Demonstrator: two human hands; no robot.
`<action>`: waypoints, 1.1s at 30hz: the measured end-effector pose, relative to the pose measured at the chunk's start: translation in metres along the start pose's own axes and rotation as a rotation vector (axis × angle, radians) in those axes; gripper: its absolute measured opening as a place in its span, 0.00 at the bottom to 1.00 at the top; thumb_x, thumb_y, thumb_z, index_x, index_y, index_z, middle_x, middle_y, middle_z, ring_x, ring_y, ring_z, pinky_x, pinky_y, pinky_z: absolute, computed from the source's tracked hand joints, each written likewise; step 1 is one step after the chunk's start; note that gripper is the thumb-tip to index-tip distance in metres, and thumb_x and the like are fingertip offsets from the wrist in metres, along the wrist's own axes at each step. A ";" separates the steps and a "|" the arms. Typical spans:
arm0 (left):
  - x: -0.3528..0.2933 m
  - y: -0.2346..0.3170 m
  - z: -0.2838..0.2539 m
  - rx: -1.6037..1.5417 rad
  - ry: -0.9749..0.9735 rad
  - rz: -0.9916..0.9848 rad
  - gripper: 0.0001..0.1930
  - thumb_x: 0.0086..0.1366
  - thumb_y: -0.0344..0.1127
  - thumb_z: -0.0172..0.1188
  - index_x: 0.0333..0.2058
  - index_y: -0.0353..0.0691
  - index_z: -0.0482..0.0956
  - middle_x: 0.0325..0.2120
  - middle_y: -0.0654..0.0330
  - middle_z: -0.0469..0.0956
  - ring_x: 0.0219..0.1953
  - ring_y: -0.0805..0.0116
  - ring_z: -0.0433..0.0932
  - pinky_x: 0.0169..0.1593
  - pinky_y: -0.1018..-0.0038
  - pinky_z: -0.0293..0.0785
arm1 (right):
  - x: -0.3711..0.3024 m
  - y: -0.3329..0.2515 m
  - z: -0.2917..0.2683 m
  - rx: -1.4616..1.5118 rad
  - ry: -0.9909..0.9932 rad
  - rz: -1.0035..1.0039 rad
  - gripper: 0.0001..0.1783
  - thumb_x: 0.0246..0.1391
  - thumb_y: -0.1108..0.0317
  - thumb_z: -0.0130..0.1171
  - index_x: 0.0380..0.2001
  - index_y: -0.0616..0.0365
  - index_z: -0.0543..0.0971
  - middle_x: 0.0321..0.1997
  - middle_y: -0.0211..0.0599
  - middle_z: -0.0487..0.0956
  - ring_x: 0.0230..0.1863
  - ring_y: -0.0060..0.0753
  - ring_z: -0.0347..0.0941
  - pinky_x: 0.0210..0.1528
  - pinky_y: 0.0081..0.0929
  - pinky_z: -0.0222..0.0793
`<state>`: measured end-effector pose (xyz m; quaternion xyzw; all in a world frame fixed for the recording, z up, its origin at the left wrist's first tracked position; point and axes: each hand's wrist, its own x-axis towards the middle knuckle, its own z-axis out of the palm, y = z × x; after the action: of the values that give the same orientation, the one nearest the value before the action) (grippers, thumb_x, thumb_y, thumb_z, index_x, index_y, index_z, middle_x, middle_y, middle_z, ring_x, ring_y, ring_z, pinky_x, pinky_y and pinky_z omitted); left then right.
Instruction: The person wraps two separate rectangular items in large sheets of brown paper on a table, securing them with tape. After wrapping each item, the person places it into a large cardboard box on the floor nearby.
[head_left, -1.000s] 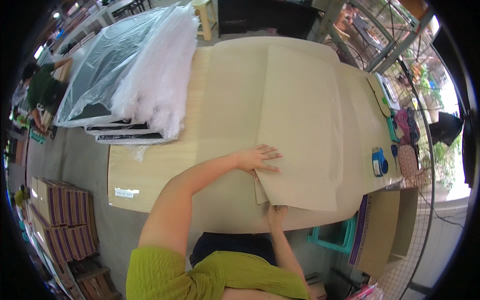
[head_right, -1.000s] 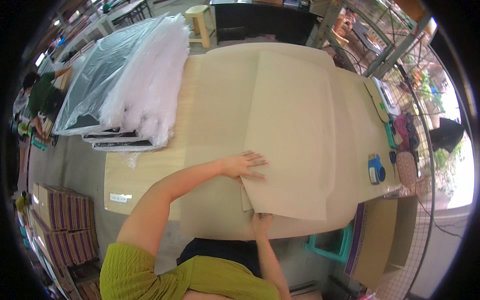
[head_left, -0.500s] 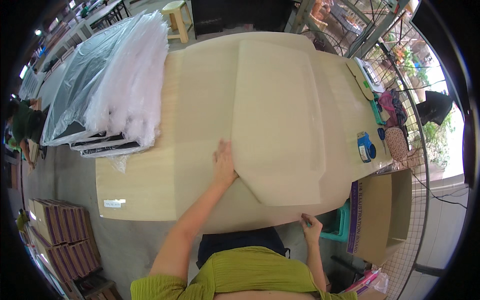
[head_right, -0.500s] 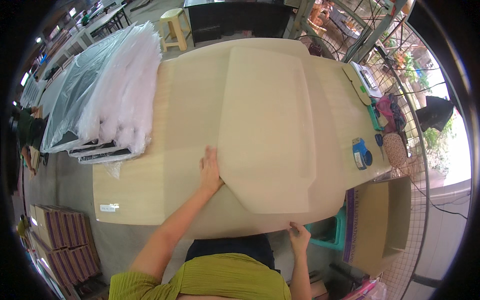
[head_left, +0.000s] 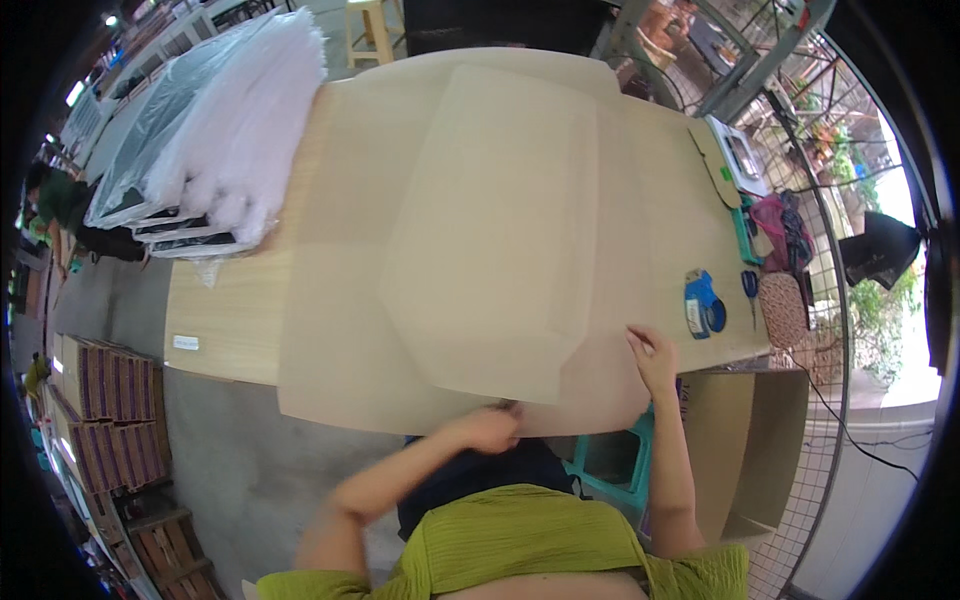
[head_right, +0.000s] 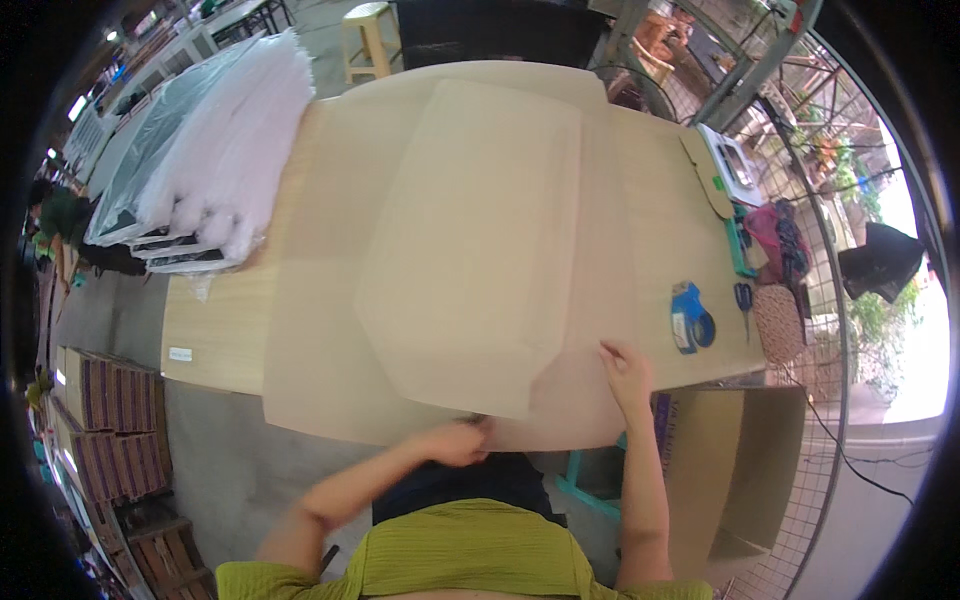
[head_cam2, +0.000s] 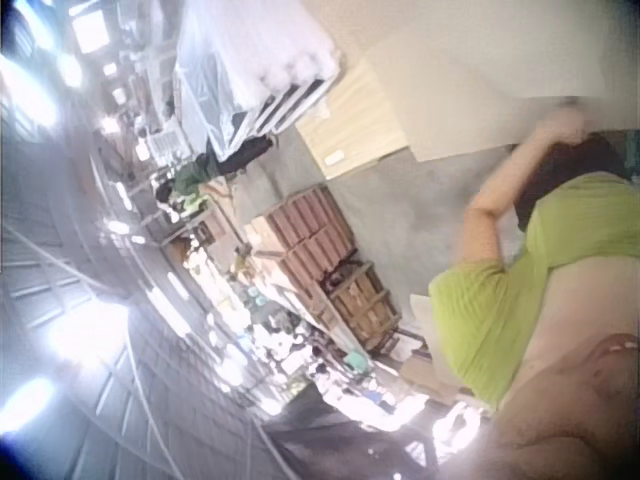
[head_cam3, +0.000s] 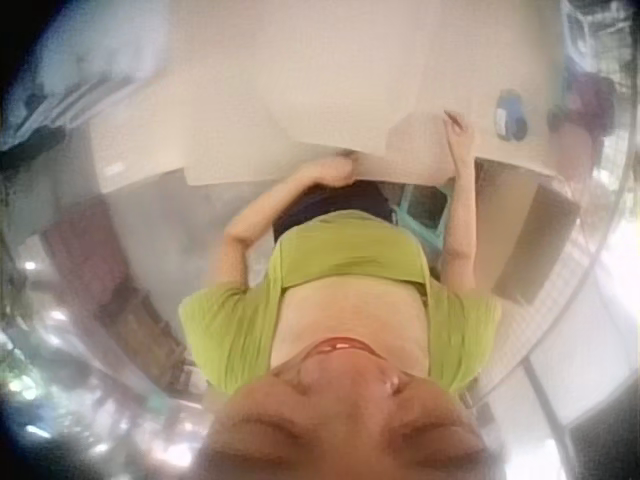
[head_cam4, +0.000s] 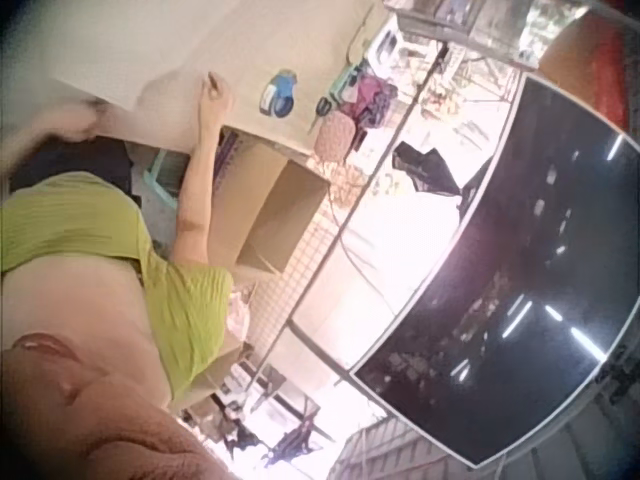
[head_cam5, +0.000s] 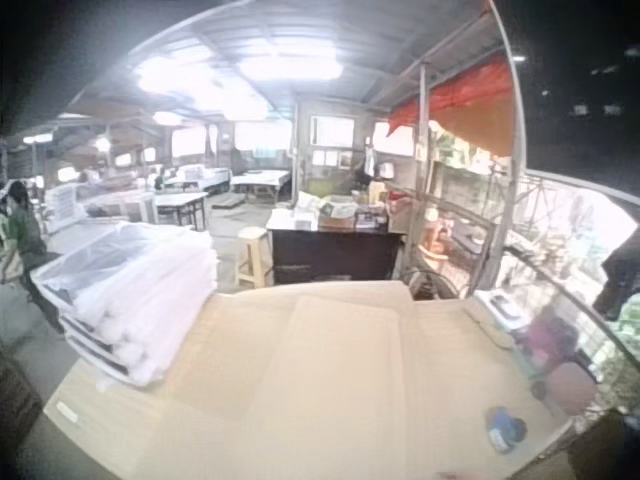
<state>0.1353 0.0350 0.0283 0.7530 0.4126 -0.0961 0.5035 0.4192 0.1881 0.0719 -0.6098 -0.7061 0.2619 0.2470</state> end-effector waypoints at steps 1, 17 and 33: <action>-0.029 0.006 -0.036 -0.023 -0.378 0.339 0.22 0.72 0.44 0.50 0.52 0.30 0.75 0.41 0.40 0.81 0.49 0.57 0.81 0.51 0.61 0.76 | 0.016 -0.008 -0.001 0.024 -0.051 -0.110 0.13 0.54 0.67 0.64 0.42 0.59 0.84 0.41 0.42 0.84 0.46 0.40 0.81 0.51 0.31 0.73; -0.049 -0.151 -0.147 0.697 0.683 -0.275 0.55 0.38 0.87 0.47 0.68 0.77 0.55 0.74 0.61 0.39 0.73 0.38 0.36 0.60 0.22 0.40 | 0.083 -0.018 0.084 -0.489 -0.692 -0.599 0.64 0.44 0.43 0.70 0.74 0.49 0.41 0.78 0.50 0.29 0.78 0.58 0.25 0.74 0.63 0.32; -0.036 -0.157 -0.147 0.627 0.805 -0.233 0.55 0.34 0.79 0.61 0.66 0.84 0.54 0.73 0.65 0.42 0.73 0.41 0.40 0.61 0.22 0.41 | 0.055 0.017 0.092 -0.448 -0.387 -0.600 0.58 0.42 0.60 0.71 0.73 0.42 0.48 0.78 0.49 0.38 0.77 0.60 0.37 0.70 0.64 0.44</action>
<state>-0.0402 0.1631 0.0117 0.7940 0.6060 0.0265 0.0413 0.3626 0.2386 -0.0059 -0.3553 -0.9252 0.1281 0.0363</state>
